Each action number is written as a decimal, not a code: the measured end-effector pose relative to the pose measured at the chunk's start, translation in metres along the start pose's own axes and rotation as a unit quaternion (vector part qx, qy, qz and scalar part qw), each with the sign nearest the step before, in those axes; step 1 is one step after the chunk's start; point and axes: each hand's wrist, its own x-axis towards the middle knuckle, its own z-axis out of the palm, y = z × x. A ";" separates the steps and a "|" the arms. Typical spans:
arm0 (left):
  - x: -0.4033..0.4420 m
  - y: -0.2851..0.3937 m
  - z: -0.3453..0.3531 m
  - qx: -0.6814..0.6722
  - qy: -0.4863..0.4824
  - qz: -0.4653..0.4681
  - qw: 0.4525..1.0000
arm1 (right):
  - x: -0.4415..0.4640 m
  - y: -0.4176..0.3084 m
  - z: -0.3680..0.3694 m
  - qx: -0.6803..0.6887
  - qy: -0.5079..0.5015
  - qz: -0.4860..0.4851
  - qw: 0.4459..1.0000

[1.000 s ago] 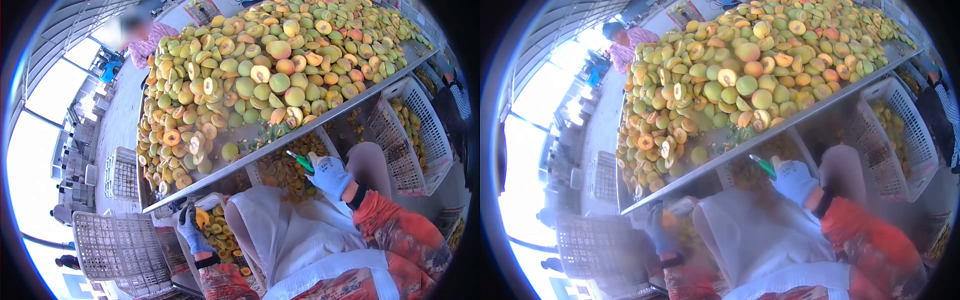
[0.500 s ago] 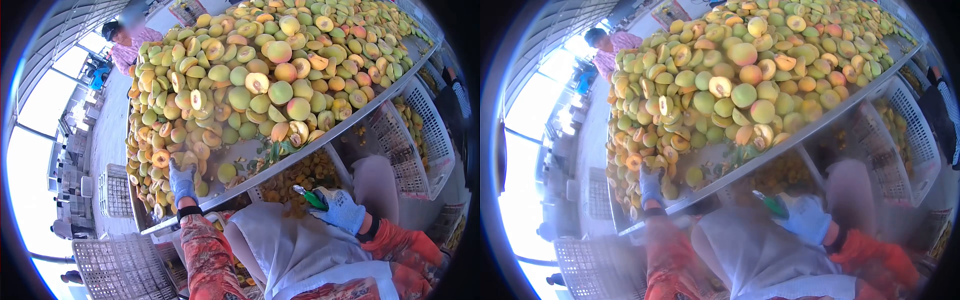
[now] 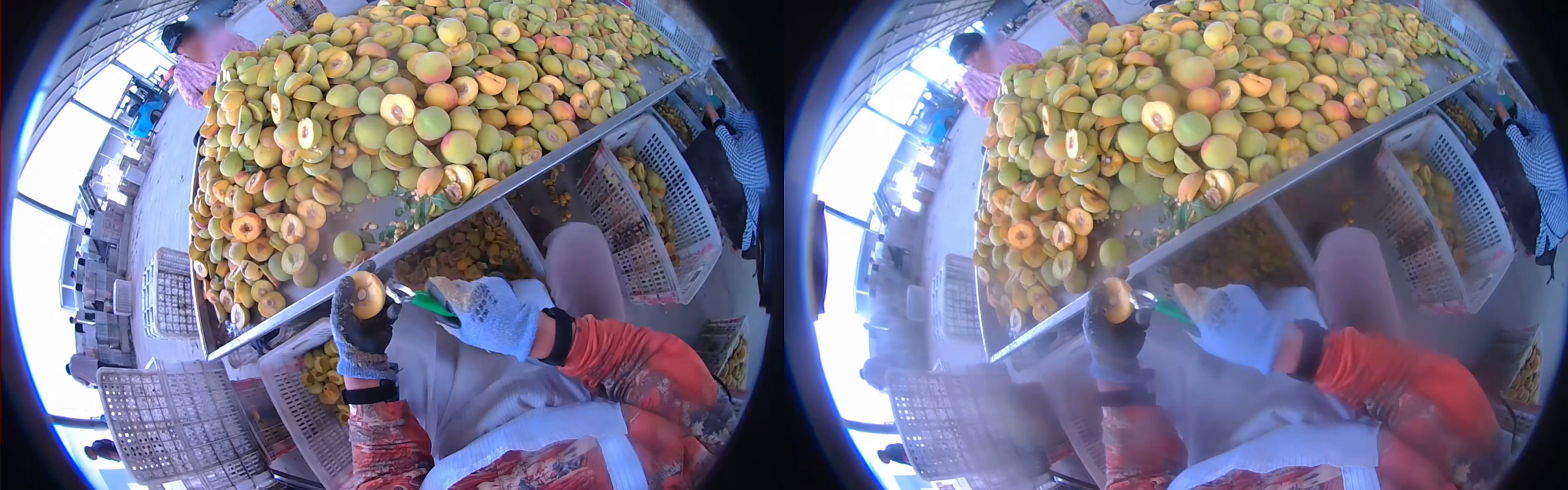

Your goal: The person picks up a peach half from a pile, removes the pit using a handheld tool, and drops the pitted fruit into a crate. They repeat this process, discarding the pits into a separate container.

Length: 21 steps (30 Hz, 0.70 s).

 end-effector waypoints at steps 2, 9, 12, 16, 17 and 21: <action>-0.015 -0.007 0.007 -0.052 -0.028 -0.036 0.998 | 0.001 -0.007 0.001 -0.091 0.010 -0.028 0.995; -0.042 -0.024 0.024 0.064 0.059 0.091 0.992 | -0.012 -0.025 -0.009 -0.304 0.004 -0.110 0.946; -0.052 -0.024 0.035 0.157 0.069 0.158 0.973 | -0.023 -0.036 -0.008 -0.328 -0.026 -0.113 0.937; -0.060 -0.030 0.036 0.475 0.078 0.353 0.802 | -0.033 -0.045 -0.006 -0.169 -0.062 -0.070 0.981; -0.061 -0.030 0.038 0.477 0.078 0.351 0.802 | -0.035 -0.047 -0.006 -0.167 -0.063 -0.068 0.982; -0.071 -0.024 0.060 0.162 0.122 0.214 0.955 | -0.036 -0.044 -0.010 -0.173 -0.037 -0.091 0.980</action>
